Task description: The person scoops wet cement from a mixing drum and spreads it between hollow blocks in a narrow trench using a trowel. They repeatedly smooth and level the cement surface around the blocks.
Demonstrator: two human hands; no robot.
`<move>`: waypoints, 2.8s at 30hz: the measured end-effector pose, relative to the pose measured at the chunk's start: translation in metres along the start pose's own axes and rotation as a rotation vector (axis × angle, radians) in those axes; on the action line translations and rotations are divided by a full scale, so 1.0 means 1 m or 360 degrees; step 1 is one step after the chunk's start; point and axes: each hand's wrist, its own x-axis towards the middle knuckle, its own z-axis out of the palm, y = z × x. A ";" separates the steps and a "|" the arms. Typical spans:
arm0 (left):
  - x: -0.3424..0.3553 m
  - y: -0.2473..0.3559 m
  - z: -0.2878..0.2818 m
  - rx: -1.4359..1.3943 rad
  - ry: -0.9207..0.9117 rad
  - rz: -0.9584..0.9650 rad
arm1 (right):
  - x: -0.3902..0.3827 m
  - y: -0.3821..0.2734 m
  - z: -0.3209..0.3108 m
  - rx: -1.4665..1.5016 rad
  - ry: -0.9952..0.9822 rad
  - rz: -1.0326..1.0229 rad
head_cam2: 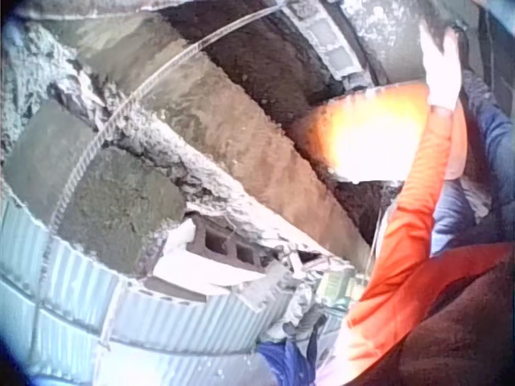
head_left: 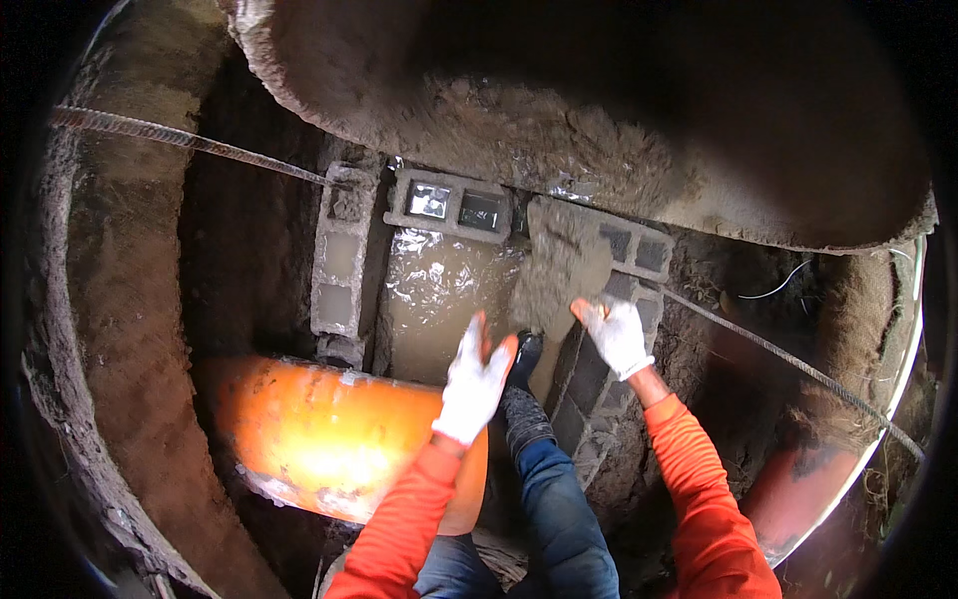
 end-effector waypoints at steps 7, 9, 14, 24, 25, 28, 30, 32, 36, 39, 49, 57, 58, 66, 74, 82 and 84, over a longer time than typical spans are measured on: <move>0.086 0.035 0.053 -0.0309 -0.0121 0.0078 | 0.093 -0.012 -0.065 -0.0119 -0.0241 -0.0070; 0.091 0.025 0.084 -0.0238 -0.0018 0.0082 | 0.122 -0.033 -0.098 -0.0453 -0.0437 -0.0109; 0.112 0.043 0.120 -0.0877 -0.0079 -0.0011 | 0.169 -0.085 -0.133 -0.1115 -0.0510 -0.0421; -0.009 0.001 -0.005 -0.0145 -0.0109 -0.0101 | 0.134 -0.001 -0.044 -0.1166 0.0052 -0.0404; -0.030 -0.007 -0.041 0.0063 0.0025 -0.0049 | 0.123 -0.012 -0.044 -0.1103 -0.0019 -0.0314; -0.079 0.010 -0.106 0.0864 0.0277 0.0212 | 0.098 0.012 -0.052 -0.1067 -0.0090 -0.0358; -0.103 -0.003 -0.144 0.1213 0.0370 0.0337 | 0.085 0.010 -0.058 -0.1035 -0.0077 -0.0300; -0.115 -0.026 -0.169 0.1562 0.0482 0.0525 | 0.068 0.015 -0.060 -0.0954 -0.0014 -0.0224; -0.116 -0.038 -0.171 0.1804 0.0492 0.0695 | 0.025 0.033 -0.058 -0.0739 0.0043 -0.0013; -0.114 -0.044 -0.172 0.1805 0.0485 0.0639 | -0.015 0.031 -0.056 -0.0559 -0.0023 0.0155; -0.117 -0.039 -0.178 0.1708 0.0573 0.0656 | -0.156 0.022 0.050 0.1022 -0.0406 0.1177; -0.141 -0.031 -0.163 0.1137 0.0419 0.0457 | -0.232 -0.073 0.051 0.1089 -0.0641 0.1243; -0.148 -0.028 -0.154 0.1001 0.0350 0.0360 | -0.227 -0.107 0.046 0.1061 -0.0655 0.1120; -0.140 0.033 -0.091 0.0467 -0.0025 -0.0119 | -0.212 -0.180 0.087 0.0406 -0.0100 -0.0272; -0.149 -0.016 -0.245 0.1712 0.0474 0.0628 | -0.092 0.020 0.099 -0.0204 -0.0536 0.0455; -0.128 -0.048 -0.254 0.1998 0.0243 0.0692 | -0.019 0.211 0.223 -0.0157 -0.0387 0.0953; -0.127 -0.051 -0.254 0.2024 0.0186 0.0653 | -0.002 0.224 0.239 -0.0337 -0.0482 0.0949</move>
